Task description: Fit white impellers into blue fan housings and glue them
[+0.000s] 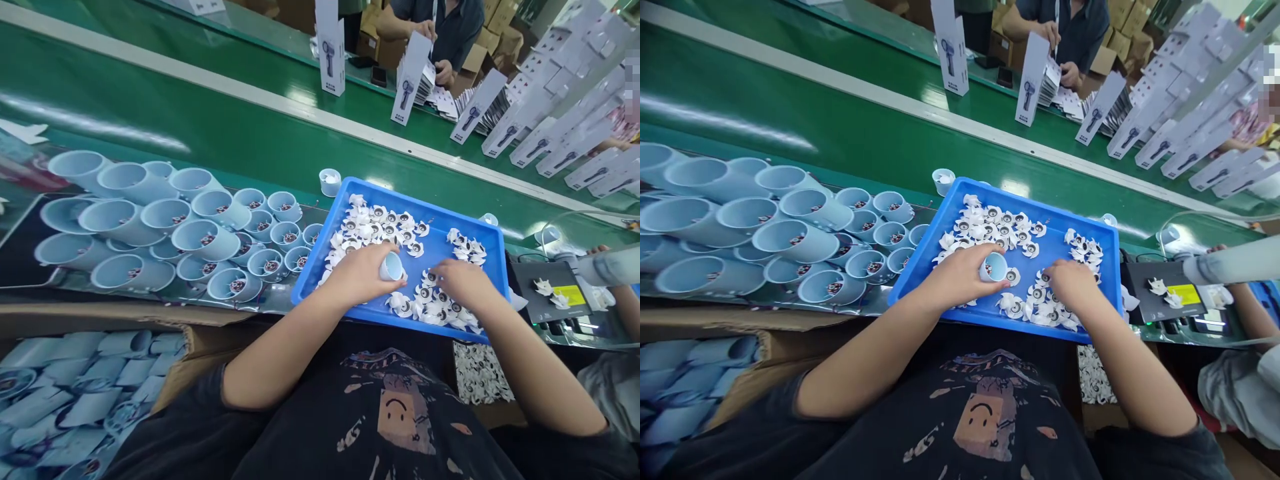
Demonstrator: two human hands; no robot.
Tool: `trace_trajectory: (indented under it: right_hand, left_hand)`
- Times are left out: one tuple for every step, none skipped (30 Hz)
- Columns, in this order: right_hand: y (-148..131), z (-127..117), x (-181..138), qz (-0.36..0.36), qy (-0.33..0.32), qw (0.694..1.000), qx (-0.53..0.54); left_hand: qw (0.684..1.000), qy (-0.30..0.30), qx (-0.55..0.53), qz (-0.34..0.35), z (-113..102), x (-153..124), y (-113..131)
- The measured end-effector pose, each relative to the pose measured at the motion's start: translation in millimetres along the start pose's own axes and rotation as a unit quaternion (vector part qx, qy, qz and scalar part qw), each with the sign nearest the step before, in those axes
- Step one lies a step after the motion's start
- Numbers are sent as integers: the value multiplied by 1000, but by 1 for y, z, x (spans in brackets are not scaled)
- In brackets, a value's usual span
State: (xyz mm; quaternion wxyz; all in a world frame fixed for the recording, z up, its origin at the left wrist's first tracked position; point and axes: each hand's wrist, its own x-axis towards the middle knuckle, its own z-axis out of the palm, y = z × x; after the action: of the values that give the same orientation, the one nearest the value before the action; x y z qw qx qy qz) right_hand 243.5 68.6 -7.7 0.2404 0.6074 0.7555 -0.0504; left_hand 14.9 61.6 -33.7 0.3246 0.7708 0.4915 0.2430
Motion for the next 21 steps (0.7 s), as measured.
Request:
trace_trajectory:
  right_hand:
    - [-5,5,-2,-9,-1,1000,2]
    - [-9,10,-3,-9,3,1000,3]
    - [-13,15,-3,-5,10,1000,4]
    - [-16,17,-3,2,15,1000,6]
    - [-18,19,-2,7,17,1000,8]
    - [-20,19,-2,10,18,1000,12]
    - [-21,17,-1,10,20,1000,16]
    - [-22,15,0,11,23,999,22]
    - [-24,13,1,14,28,999,27]
    - [-28,11,2,20,33,999,33]
    - [-32,8,4,27,35,998,39]
    - [-37,7,6,35,34,998,43]
    - [-43,5,9,44,30,998,47]
    - [-48,4,12,51,25,997,48]
    - [-53,3,14,55,21,997,49]
    - [-57,2,16,58,18,997,48]
    - [-58,1,17,58,19,997,47]
    - [-59,-1,17,58,24,997,43]
    - [-57,-2,16,58,33,997,38]
    - [-54,-3,14,62,45,997,30]
    - [-51,-4,12,68,59,996,20]
  left_hand:
    - [1000,-2,3,0,0,0,1]
    - [1000,-5,7,-1,0,0,1]
    - [1000,-6,10,-4,0,0,1]
    - [1000,-7,12,-6,0,-1,2]
    - [1000,-9,13,-8,0,-1,2]
    - [1000,-11,14,-11,-1,-1,2]
    - [1000,-13,14,-14,-1,-1,3]
    - [1000,-16,15,-17,-1,0,3]
    - [1000,-18,16,-19,-1,0,3]
    - [999,-20,18,-22,-1,0,2]
    - [999,-22,20,-23,-1,0,2]
    - [999,-24,22,-24,-1,1,1]
    - [999,-27,25,-24,-1,1,1]
    - [999,-28,27,-23,0,1,0]
    - [999,-30,29,-23,0,1,-1]
    - [999,-32,29,-22,0,2,-1]
    - [999,-34,28,-21,1,2,-2]
    - [999,-34,26,-19,1,2,-2]
    - [999,-34,24,-18,1,1,-3]
    - [999,-34,23,-16,1,1,-3]
    - [999,-34,23,-14,1,1,-3]
